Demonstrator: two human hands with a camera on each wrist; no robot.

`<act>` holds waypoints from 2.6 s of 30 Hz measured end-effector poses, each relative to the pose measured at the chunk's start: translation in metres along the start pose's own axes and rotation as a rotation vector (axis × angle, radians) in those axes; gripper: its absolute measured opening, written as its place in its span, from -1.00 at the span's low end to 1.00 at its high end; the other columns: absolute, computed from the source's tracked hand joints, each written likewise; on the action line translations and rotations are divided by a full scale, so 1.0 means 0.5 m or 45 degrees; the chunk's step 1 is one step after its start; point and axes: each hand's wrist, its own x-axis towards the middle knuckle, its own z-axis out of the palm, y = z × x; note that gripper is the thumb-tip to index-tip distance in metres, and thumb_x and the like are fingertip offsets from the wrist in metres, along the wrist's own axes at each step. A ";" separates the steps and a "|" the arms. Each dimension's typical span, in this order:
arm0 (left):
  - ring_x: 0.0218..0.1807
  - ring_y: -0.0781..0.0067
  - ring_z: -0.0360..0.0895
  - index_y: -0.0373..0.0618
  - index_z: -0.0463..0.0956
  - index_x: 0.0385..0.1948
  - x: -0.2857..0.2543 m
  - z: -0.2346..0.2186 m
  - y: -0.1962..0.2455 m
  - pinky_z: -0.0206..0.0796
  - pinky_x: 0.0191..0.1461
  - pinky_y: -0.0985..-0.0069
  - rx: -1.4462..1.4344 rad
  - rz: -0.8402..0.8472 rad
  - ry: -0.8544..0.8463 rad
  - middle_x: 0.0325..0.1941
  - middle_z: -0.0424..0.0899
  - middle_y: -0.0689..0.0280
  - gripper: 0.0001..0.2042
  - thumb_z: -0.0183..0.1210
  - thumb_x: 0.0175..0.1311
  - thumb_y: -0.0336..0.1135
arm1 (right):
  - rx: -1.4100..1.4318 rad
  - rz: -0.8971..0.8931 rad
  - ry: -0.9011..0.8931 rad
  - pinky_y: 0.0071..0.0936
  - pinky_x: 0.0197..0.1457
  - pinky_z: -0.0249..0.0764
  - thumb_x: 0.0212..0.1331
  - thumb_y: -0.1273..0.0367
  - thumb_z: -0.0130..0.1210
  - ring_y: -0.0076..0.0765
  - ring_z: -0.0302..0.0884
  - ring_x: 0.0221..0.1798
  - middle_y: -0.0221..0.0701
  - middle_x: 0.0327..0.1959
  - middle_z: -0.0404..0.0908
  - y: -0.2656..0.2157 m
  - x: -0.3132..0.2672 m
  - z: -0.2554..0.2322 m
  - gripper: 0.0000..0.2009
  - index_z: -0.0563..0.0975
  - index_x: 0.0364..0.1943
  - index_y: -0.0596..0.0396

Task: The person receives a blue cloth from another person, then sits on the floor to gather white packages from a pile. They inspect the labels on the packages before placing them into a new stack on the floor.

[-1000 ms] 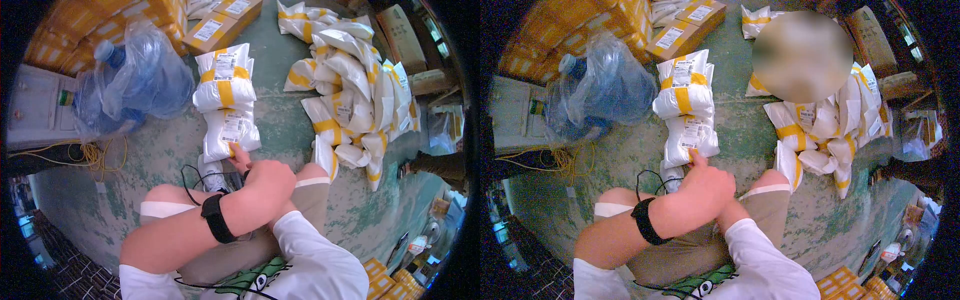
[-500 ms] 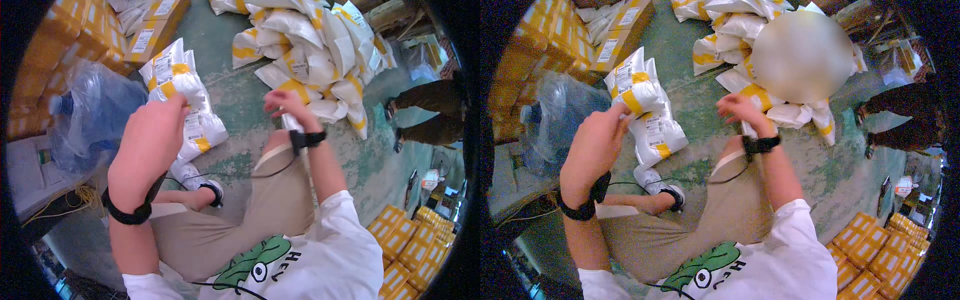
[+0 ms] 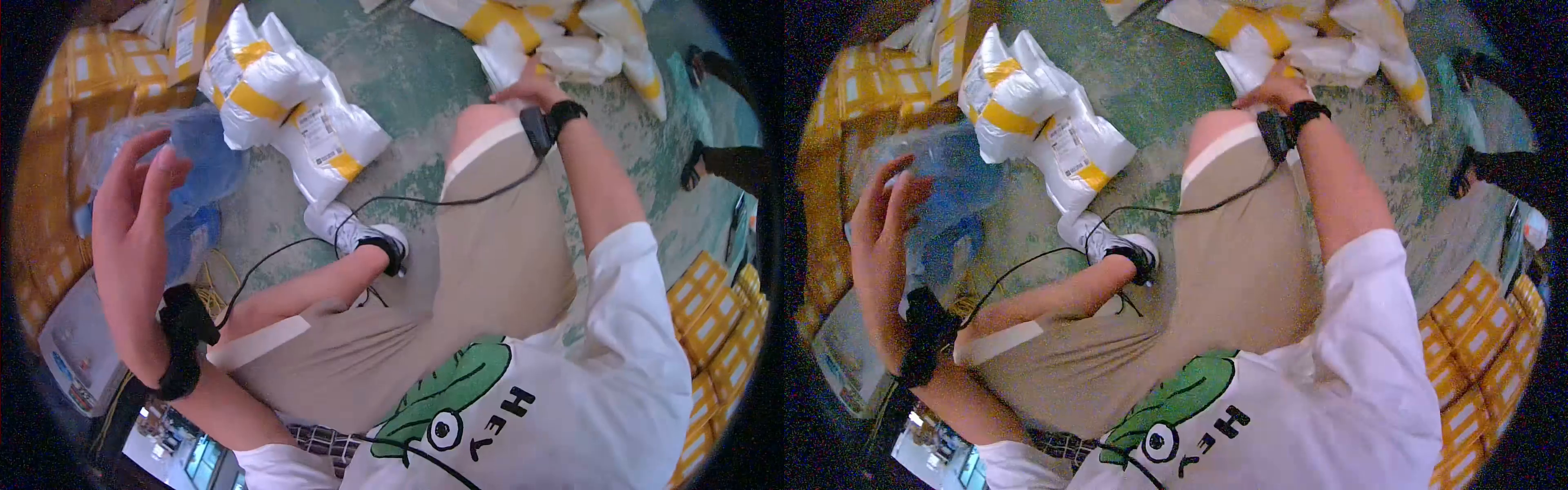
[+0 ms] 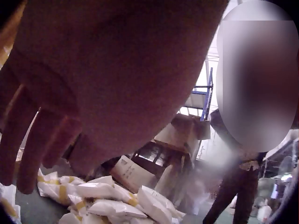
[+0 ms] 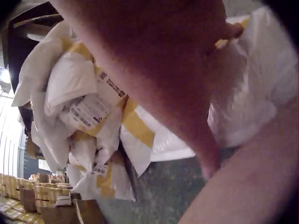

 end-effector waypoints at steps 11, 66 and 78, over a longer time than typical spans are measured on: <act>-0.10 0.49 0.53 -0.23 0.45 0.08 -0.041 -0.021 -0.010 0.34 0.03 0.55 -0.032 -0.129 -0.016 -0.21 0.66 0.21 -0.67 0.07 0.42 -0.22 | 0.268 -0.178 -0.300 -0.32 0.39 0.17 -0.26 0.18 0.39 0.00 0.19 0.37 0.08 0.37 0.13 0.050 0.031 -0.047 0.25 -0.31 0.41 0.34; 0.01 0.40 0.55 -0.33 0.37 0.08 -0.050 0.033 -0.047 0.36 0.11 0.47 -0.837 0.070 0.224 -0.03 0.61 0.16 -0.49 0.32 0.06 -0.45 | 2.264 -0.810 -1.628 -0.20 0.27 0.44 0.09 0.45 0.26 -0.20 0.51 0.17 -0.24 0.18 0.51 -0.400 -0.481 -0.030 -0.40 0.31 0.26 0.17; -0.07 -0.06 0.56 -0.23 0.43 0.08 -0.036 -0.046 -0.139 0.39 0.00 0.19 0.002 0.098 0.683 -0.15 0.61 -0.01 -0.56 0.21 0.19 -0.22 | 1.677 -0.488 -0.954 -0.23 0.20 0.48 0.13 0.46 0.24 -0.19 0.55 0.11 -0.21 0.12 0.54 -0.378 -0.382 -0.029 -0.48 0.37 0.20 0.22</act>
